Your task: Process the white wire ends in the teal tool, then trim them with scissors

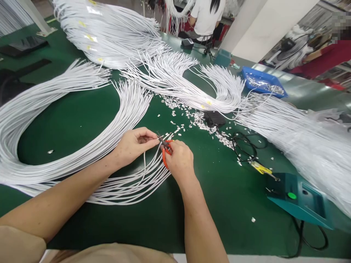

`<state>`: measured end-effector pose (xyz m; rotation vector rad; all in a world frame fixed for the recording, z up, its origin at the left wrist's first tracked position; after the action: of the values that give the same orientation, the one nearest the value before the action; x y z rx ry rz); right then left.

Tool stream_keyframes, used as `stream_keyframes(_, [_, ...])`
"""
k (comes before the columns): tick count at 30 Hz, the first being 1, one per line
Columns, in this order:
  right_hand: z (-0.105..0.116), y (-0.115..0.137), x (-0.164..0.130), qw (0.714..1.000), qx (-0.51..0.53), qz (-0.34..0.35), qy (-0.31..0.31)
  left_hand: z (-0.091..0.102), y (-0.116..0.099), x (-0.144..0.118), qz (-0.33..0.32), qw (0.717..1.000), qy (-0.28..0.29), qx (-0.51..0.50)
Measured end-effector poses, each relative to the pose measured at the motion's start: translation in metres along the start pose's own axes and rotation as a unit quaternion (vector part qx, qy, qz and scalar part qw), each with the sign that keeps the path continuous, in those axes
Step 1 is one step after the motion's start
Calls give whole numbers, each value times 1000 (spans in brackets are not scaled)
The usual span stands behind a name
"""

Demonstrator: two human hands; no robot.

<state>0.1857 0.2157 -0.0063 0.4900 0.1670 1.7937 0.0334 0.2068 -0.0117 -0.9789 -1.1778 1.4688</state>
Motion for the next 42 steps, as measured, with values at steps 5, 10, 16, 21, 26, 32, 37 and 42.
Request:
stream_keyframes(5, [0, 1, 0, 1000, -10, 4, 2, -2, -3, -1, -10, 1000, 9, 26])
stream_keyframes(10, [-1, 1, 0, 1000, 3, -5, 4, -3, -4, -1, -20, 998, 21, 59])
stream_keyframes(16, [3, -13, 3, 954, 273, -119, 10, -6, -4, -1, 18, 998, 49, 35])
stream_keyframes(21, [-2, -12, 2, 816, 536, -211, 50, -17, -5, -9, 50, 991, 122, -30])
stream_keyframes(26, [-2, -2, 3, 780, 597, -175, 73, -25, -1, -15, 109, 973, 171, -107])
stream_keyframes(32, [-2, -3, 4, 782, 597, -174, 44, -26, 0, -16, 173, 951, 186, -178])
stream_keyframes(37, [-7, -5, 3, 781, 588, -210, 16, -25, 2, -15, 205, 944, 167, -200])
stream_keyframes(42, [-7, -4, 4, 785, 583, -208, 16, -22, 2, -11, 175, 955, 143, -193])
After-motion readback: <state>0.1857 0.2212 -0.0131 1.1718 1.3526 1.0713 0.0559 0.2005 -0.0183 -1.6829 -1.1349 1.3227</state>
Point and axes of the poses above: each hand's wrist, its own x-axis towards the middle knuckle, its own z-axis out of the back of the hand, y = z × x, the point moved 6 cm from there along x, towards the middle knuckle, and after that the axes turned 12 degrees about -y, right-handed, at the moved point
